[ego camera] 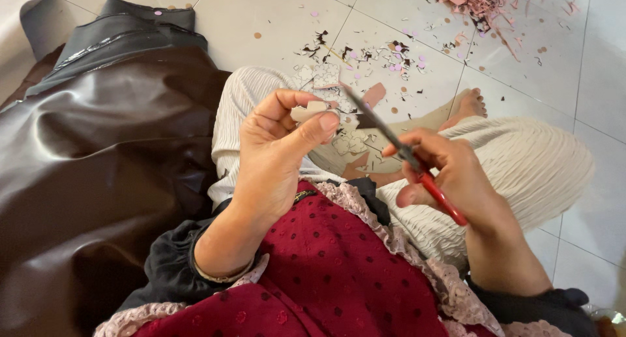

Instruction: The person sits on the floor and uses red-handled scissors to cut cloud-shaped outlines from a sheet of white paper. They rotate the paper to follow the drawn lines and trim the edges, leaving cut-out shapes and scraps on the floor.

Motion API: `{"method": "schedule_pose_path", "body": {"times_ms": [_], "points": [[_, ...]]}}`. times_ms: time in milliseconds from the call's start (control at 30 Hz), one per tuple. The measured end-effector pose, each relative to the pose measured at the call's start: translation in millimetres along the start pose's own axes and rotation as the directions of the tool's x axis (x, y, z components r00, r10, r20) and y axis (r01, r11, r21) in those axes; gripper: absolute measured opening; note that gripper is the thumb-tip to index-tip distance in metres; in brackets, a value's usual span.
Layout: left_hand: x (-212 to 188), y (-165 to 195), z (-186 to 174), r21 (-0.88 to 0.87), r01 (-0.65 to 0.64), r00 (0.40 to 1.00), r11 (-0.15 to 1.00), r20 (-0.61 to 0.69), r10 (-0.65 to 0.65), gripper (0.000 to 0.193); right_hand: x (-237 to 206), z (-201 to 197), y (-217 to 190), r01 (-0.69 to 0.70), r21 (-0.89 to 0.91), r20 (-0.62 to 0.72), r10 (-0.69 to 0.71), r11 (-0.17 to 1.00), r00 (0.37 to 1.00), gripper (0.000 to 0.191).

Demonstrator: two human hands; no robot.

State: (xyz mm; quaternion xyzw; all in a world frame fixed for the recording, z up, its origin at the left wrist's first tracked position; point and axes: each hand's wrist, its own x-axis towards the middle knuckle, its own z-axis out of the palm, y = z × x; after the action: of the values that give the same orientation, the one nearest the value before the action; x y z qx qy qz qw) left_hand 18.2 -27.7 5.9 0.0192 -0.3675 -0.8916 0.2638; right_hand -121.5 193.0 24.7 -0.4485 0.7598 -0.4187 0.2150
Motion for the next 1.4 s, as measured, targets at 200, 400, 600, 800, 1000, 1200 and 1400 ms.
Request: {"method": "schedule_pose_path", "body": {"times_ms": [200,400,600,800,1000,1200,1400], "points": [[1.6,2.8,-0.3,-0.014,0.037,0.996,0.999,-0.078,-0.038,0.023,-4.4,-4.9,-9.4,0.134,0.065,-0.031,-0.133,0.989,0.991,0.087],[0.9,3.0,1.1,-0.073,-0.003,0.998,0.997,-0.063,-0.001,0.030,-0.7,-1.9,-19.7,0.018,-0.122,-0.045,-0.024,0.992,0.999,0.075],[-1.4,1.6,3.9,-0.031,-0.072,0.995,0.997,-0.064,0.069,0.037,0.0,-0.4,-21.6,-0.023,-0.127,-0.048,0.017,0.992,0.999,0.063],[-3.2,-3.2,4.6,0.056,-0.049,0.996,0.997,-0.077,0.053,0.036,-1.5,0.9,-14.3,-0.017,-0.080,-0.078,0.011,0.997,0.997,0.058],[-3.2,-8.7,3.2,0.176,-0.010,1.000,0.984,0.005,0.009,0.025,-5.6,2.2,-5.9,0.097,0.076,-0.178,-0.082,0.992,0.981,0.053],[-4.0,-6.8,5.3,0.144,0.013,0.999,0.989,0.048,-0.020,0.022,-6.2,2.2,-4.5,0.099,0.093,-0.175,-0.081,0.991,0.981,0.052],[-4.2,-2.7,7.4,0.286,-0.072,0.996,0.956,0.078,0.052,0.026,-2.6,2.0,-11.0,0.105,0.051,-0.079,-0.100,0.993,0.992,0.061]]}}
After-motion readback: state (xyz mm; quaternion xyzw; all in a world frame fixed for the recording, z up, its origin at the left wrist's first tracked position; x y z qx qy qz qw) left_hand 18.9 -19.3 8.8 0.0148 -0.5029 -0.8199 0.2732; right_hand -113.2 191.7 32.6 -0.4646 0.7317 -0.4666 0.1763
